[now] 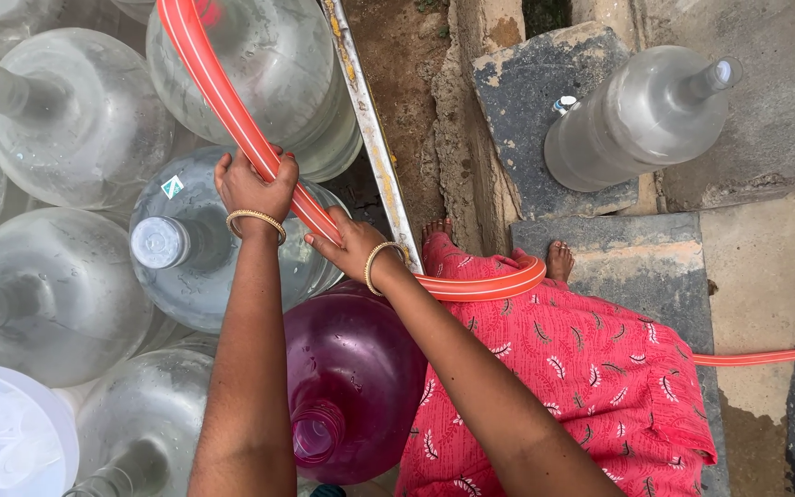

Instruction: Filling large plastic water jugs on the back of a truck using a hose.

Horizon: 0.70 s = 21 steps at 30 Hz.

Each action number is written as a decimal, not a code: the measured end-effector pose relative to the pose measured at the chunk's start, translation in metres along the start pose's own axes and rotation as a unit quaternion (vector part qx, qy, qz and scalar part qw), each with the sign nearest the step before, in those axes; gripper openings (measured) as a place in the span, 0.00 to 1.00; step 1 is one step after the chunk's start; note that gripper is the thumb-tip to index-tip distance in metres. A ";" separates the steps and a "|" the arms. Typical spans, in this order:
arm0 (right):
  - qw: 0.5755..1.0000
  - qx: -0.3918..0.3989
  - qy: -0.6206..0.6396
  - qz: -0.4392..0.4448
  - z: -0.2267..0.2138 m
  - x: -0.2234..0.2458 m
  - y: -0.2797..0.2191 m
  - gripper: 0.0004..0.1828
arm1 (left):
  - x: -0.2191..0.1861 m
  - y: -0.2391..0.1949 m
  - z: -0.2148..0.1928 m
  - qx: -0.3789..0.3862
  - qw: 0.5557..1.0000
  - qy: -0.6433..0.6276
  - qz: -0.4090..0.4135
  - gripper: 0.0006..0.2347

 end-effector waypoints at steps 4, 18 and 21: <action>1.000 -0.007 -0.019 0.001 -0.003 0.005 0.000 0.31 | -0.006 -0.001 -0.003 0.017 1.000 -0.005 -0.024 0.10; 0.999 -0.031 -0.038 -0.018 -0.001 0.008 -0.003 0.32 | -0.003 -0.001 -0.004 0.011 1.000 -0.012 -0.017 0.10; 0.998 -0.037 -0.044 -0.021 0.000 0.007 -0.003 0.32 | -0.002 -0.001 -0.003 0.007 1.000 -0.013 -0.011 0.10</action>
Point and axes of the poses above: each hand's wrist, its own y-axis towards the middle knuckle, its own z-axis out of the palm, x = y × z, the point moved 4 cm from there along y, towards the middle knuckle, and after that the axes turned 7 degrees about x, right-handed, at the moved point
